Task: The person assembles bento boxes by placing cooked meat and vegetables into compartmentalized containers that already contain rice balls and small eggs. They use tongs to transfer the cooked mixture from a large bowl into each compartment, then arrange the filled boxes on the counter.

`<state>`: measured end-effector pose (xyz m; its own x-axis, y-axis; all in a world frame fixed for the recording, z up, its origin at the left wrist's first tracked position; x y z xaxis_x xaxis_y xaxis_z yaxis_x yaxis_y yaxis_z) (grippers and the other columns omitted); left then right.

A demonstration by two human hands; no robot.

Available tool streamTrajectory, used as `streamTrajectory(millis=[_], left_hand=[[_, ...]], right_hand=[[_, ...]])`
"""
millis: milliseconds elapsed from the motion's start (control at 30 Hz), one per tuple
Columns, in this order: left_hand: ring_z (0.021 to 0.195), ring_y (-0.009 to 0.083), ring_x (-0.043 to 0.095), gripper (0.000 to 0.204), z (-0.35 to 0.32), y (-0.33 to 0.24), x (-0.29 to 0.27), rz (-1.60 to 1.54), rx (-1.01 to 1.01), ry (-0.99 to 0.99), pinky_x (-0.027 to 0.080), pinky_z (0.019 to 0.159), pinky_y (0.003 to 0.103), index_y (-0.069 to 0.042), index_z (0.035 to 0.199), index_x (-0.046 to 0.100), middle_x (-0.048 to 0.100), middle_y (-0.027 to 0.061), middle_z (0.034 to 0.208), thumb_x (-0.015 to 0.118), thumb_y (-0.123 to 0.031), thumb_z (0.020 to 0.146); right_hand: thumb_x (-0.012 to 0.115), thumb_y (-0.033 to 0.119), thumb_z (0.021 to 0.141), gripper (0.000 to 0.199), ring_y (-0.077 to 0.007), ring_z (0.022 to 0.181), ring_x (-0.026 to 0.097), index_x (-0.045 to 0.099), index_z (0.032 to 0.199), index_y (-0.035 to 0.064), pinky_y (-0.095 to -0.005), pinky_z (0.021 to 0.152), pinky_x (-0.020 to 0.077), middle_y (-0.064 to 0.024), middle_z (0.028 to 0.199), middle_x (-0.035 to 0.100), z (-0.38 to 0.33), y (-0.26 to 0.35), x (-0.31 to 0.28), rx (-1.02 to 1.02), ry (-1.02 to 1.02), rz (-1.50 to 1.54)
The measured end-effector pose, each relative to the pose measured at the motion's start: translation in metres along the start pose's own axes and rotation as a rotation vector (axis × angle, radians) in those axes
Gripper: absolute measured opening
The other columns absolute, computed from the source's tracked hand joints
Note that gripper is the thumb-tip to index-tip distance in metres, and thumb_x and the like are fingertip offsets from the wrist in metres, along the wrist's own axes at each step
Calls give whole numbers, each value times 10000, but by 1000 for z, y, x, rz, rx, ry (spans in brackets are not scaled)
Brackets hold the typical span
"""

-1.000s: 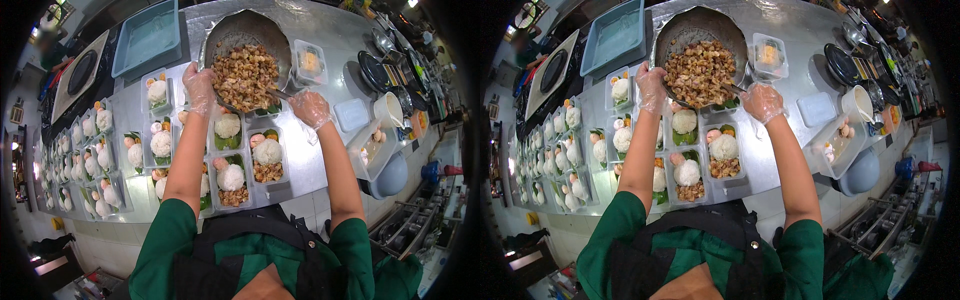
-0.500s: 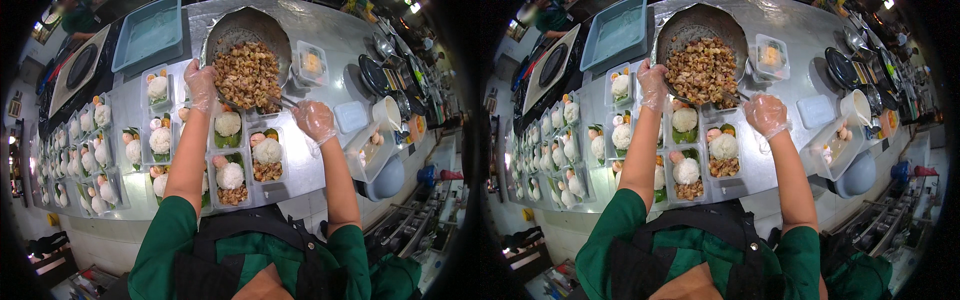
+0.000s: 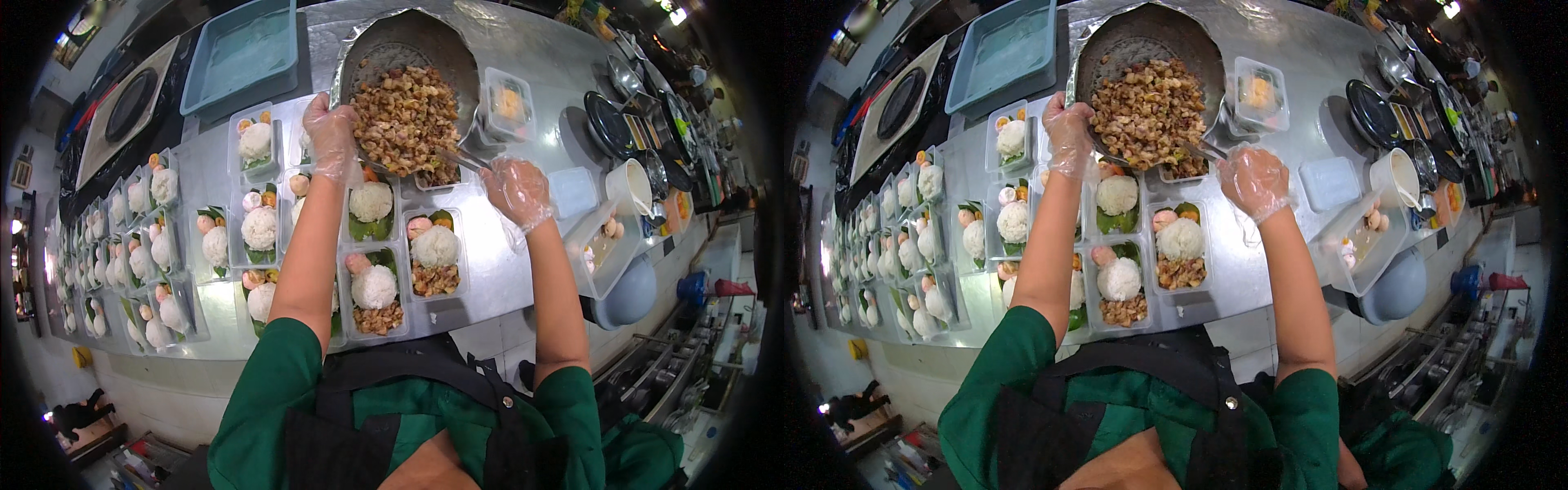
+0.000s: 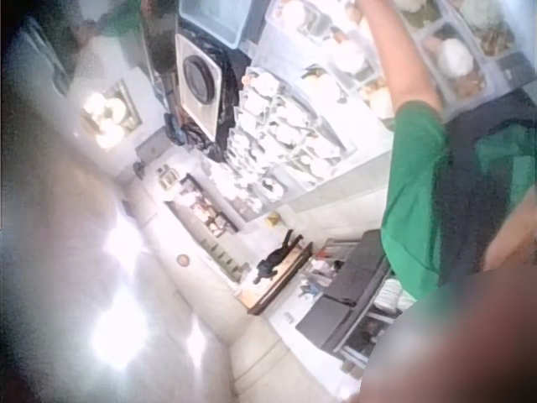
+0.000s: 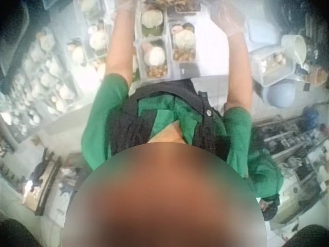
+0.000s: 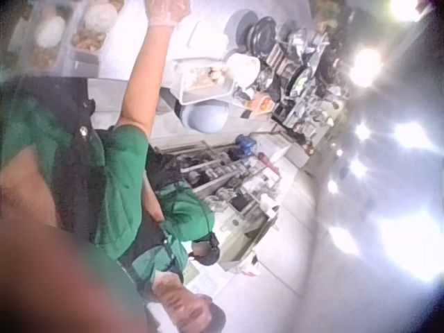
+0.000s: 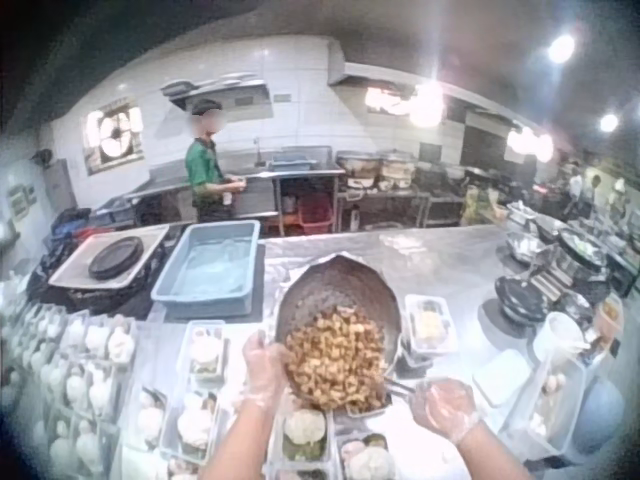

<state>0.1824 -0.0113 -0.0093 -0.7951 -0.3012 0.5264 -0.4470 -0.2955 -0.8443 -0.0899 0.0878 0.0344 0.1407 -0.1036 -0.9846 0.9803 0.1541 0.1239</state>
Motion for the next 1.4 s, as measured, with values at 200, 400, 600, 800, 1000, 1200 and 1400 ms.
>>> streamTrajectory(millis=[200, 400, 600, 800, 1000, 1200, 1400], left_hand=[[466, 68, 362, 211, 3, 4, 9, 21, 85, 20, 267, 416, 230, -74, 605, 433, 460, -22, 581, 509, 118, 564], [488, 74, 405, 227, 4, -3, 1, -27, 34, 40, 311, 438, 227, -72, 613, 438, 485, -10, 597, 510, 137, 558], [495, 69, 365, 271, 7, -1, -4, -78, 31, -27, 303, 448, 223, -95, 599, 397, 458, -23, 609, 514, 143, 542], [510, 89, 382, 290, 2, 1, 6, -37, 3, -13, 314, 463, 228, -102, 610, 380, 444, -18, 614, 521, 141, 539], [513, 85, 383, 281, 2, 4, -1, -82, 29, -31, 302, 458, 233, -93, 615, 401, 449, -15, 626, 516, 151, 534], [527, 103, 412, 312, 9, 8, -14, -123, -5, -129, 349, 482, 236, -103, 626, 382, 456, -9, 632, 490, 177, 543], [577, 130, 457, 256, 1, 4, -27, -170, -56, -208, 388, 524, 240, -86, 670, 416, 484, 26, 687, 498, 139, 579]], right_hand=[[528, 367, 867, 353, -364, 709, 632, 633, 746, 52, -454, 640, 510, -163, 726, 642, 0, 37, 10, 19, 47, -37], [536, 301, 864, 280, -341, 684, 626, 640, 752, 66, -457, 613, 497, -151, 707, 631, -14, 16, 5, 80, 71, -28], [549, 324, 861, 288, -352, 669, 619, 628, 770, 62, -462, 608, 496, -160, 713, 628, -36, -2, 18, 139, 85, -18], [552, 322, 853, 288, -352, 688, 635, 641, 783, 57, -449, 627, 507, -170, 737, 645, -5, 23, -5, 77, -42, -5], [583, 237, 809, 208, -319, 653, 646, 646, 706, 67, -424, 592, 508, -156, 698, 645, -19, 25, -3, 68, -35, -55], [531, 311, 881, 298, -333, 678, 639, 617, 770, 48, -445, 612, 510, -156, 724, 639, -46, 5, 44, 192, 51, -22], [519, 347, 885, 336, -362, 704, 633, 613, 804, 36, -464, 642, 507, -183, 746, 638, -46, -1, 42, 201, 44, -18]])
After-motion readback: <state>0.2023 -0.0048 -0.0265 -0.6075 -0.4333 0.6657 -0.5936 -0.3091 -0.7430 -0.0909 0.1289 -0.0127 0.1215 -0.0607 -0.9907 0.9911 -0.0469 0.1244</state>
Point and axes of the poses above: each hand's wrist, its own z-axis towards the middle knuckle, its own x-axis out of the palm, y = z × x, the point moved 4 cm from there along z, towards the middle knuckle
